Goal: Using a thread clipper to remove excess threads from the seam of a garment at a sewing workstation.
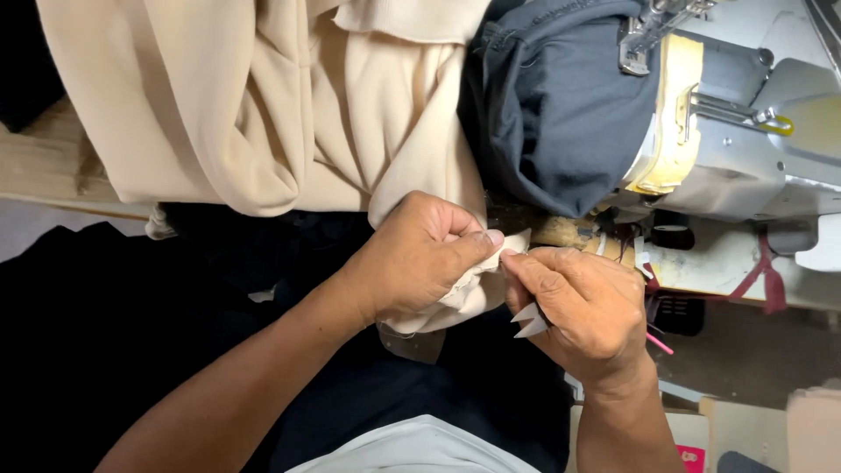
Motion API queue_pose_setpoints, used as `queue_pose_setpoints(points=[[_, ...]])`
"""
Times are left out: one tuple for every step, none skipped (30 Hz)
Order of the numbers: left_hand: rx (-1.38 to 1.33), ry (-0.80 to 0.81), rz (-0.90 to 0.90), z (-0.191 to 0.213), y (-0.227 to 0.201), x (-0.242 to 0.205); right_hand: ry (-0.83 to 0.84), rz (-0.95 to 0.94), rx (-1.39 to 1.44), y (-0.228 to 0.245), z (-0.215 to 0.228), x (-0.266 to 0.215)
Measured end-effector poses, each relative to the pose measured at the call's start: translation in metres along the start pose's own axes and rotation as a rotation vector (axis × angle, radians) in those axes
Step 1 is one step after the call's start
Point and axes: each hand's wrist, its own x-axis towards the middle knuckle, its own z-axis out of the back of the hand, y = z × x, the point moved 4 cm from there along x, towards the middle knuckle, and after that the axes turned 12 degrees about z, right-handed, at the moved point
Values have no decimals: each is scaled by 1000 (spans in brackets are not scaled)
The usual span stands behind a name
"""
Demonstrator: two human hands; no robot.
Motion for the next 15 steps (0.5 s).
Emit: queue_pose_setpoints(points=[[17, -2, 4, 0, 1, 1, 10, 5, -11, 0, -1, 0], [37, -5, 11, 0, 3, 2, 17, 7, -20, 1, -2, 0], [32, -6, 10, 1, 2, 2, 22, 10, -18, 2, -3, 2], [52, 0, 15, 2, 2, 2, 19, -3, -32, 2, -4, 4], [71, 7, 19, 2, 2, 2, 17, -15, -47, 3, -5, 6], [69, 9, 18, 3, 0, 1, 20, -14, -49, 2, -6, 6], [59, 14, 26, 3, -2, 0, 11, -15, -46, 0, -6, 6], [49, 17, 35, 4, -3, -1, 2, -15, -42, -1, -7, 6], [46, 19, 34, 4, -2, -2, 5, -14, -43, -1, -8, 5], [26, 28, 39, 4, -2, -2, -25, -34, -28, -2, -9, 5], [6, 37, 44, 4, -2, -3, -54, -53, -13, -3, -9, 4], [3, 39, 44, 4, 0, -2, -51, -53, -14, -4, -9, 4], [-12, 53, 35, 3, 1, -1, -70, -78, 9, -6, -8, 3], [-27, 66, 27, 3, 2, 0, -90, -105, 32, -8, -7, 2], [-29, 69, 28, 3, 3, 1, -86, -106, 30, -9, -9, -1]])
